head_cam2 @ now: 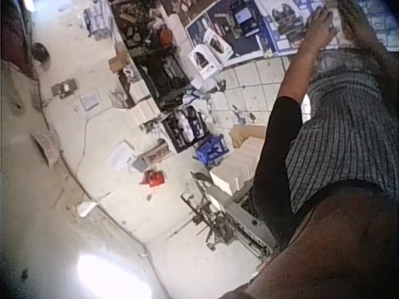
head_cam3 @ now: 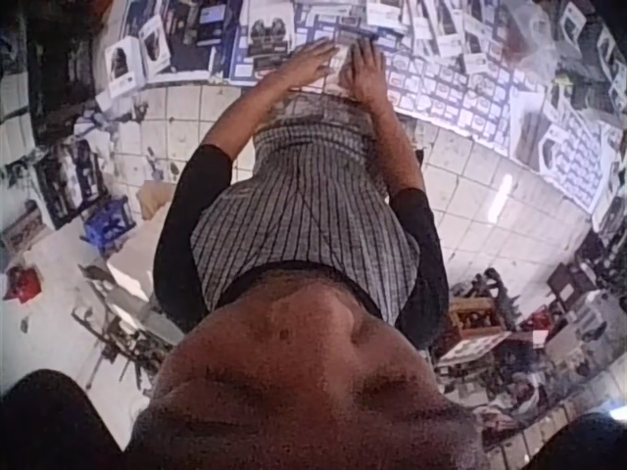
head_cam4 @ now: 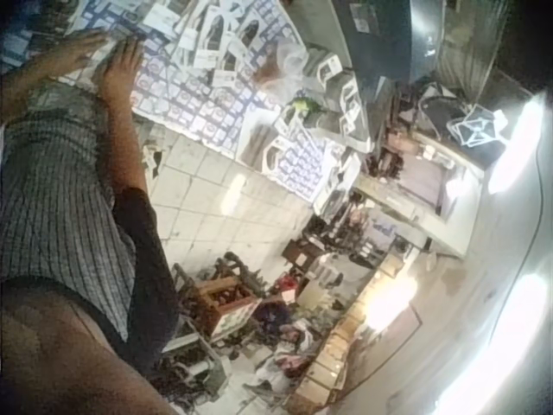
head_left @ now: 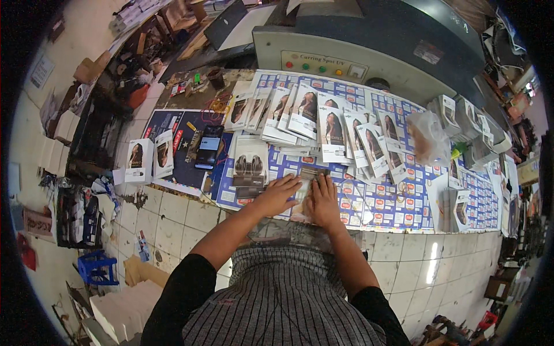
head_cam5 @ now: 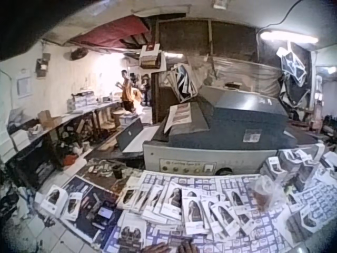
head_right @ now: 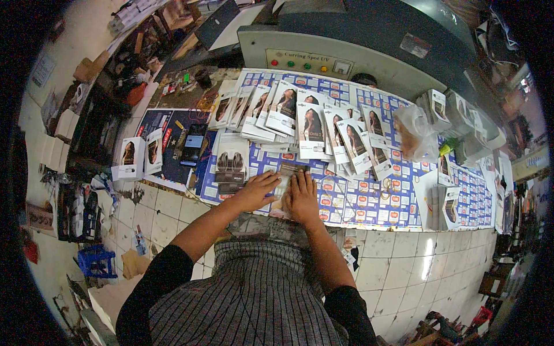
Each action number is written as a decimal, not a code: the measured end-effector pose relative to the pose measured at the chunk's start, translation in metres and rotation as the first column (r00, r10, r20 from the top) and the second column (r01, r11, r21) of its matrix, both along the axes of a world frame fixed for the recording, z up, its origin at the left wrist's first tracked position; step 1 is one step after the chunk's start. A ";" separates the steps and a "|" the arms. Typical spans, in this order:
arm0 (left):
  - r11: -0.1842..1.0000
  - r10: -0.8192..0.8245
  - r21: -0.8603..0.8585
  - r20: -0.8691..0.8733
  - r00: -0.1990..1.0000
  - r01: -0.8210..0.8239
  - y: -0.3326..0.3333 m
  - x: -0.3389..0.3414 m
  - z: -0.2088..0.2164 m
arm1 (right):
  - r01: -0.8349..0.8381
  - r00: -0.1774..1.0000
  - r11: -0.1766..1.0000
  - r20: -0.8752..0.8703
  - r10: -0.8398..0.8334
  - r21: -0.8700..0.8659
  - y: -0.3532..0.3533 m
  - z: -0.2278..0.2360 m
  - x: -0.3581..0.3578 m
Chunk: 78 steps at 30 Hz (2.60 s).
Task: The person folds and stacks printed paper packaging by hand, aligning the edges and placing them in a pile on a table.
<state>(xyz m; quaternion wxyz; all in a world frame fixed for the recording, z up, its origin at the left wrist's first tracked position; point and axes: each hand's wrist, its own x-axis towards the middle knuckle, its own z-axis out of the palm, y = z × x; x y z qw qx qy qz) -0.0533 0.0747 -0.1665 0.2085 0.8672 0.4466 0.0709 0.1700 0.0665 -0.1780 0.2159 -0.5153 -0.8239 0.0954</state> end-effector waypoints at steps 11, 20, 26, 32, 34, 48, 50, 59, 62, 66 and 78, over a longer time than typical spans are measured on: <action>0.999 0.002 -0.053 -0.051 0.999 -0.005 0.001 0.000 0.000 | 0.006 1.000 1.000 0.026 -0.006 0.004 -0.003 0.003 -0.001; 0.998 -0.044 -0.044 0.003 0.999 0.044 0.007 -0.006 0.004 | -0.002 1.000 1.000 0.012 0.002 0.021 0.000 0.003 -0.001; 0.998 -0.050 -0.023 0.020 0.999 0.050 0.005 -0.005 0.006 | 0.004 1.000 1.000 -0.007 -0.004 -0.002 -0.001 0.002 0.001; 0.998 -0.056 -0.042 -0.014 0.998 0.055 0.006 -0.005 0.009 | 0.011 1.000 0.999 0.011 -0.010 -0.031 0.000 0.002 0.001; 0.998 -0.056 -0.029 0.003 0.998 0.056 0.006 -0.005 0.009 | 0.020 1.000 0.999 0.004 -0.020 -0.041 0.001 0.003 0.000; 0.997 -0.061 -0.039 -0.010 0.998 0.061 0.006 -0.006 0.012 | 0.017 1.000 0.999 0.003 -0.017 -0.031 0.001 0.004 -0.001; 0.997 -0.067 -0.033 -0.009 0.998 0.067 0.006 -0.005 0.010 | 0.016 1.000 1.000 -0.007 -0.016 -0.025 0.000 0.003 0.000; 0.998 -0.065 -0.008 -0.036 0.997 0.065 0.005 -0.005 0.013 | 0.024 1.000 1.000 -0.009 -0.024 -0.001 0.001 0.006 -0.003; 0.996 -0.084 0.005 -0.143 0.986 0.086 0.006 0.003 0.021 | 0.030 1.000 0.999 -0.005 -0.030 -0.021 -0.001 0.011 0.002; 0.998 -0.031 0.049 -0.293 0.956 0.048 0.000 0.002 0.028 | 0.084 0.932 0.985 -0.337 -0.131 -0.150 -0.010 0.042 0.023; 0.998 -0.048 -0.058 -0.403 0.914 0.027 0.011 0.029 0.047 | 0.464 0.843 0.821 -0.119 -0.524 -0.333 -0.015 0.044 0.082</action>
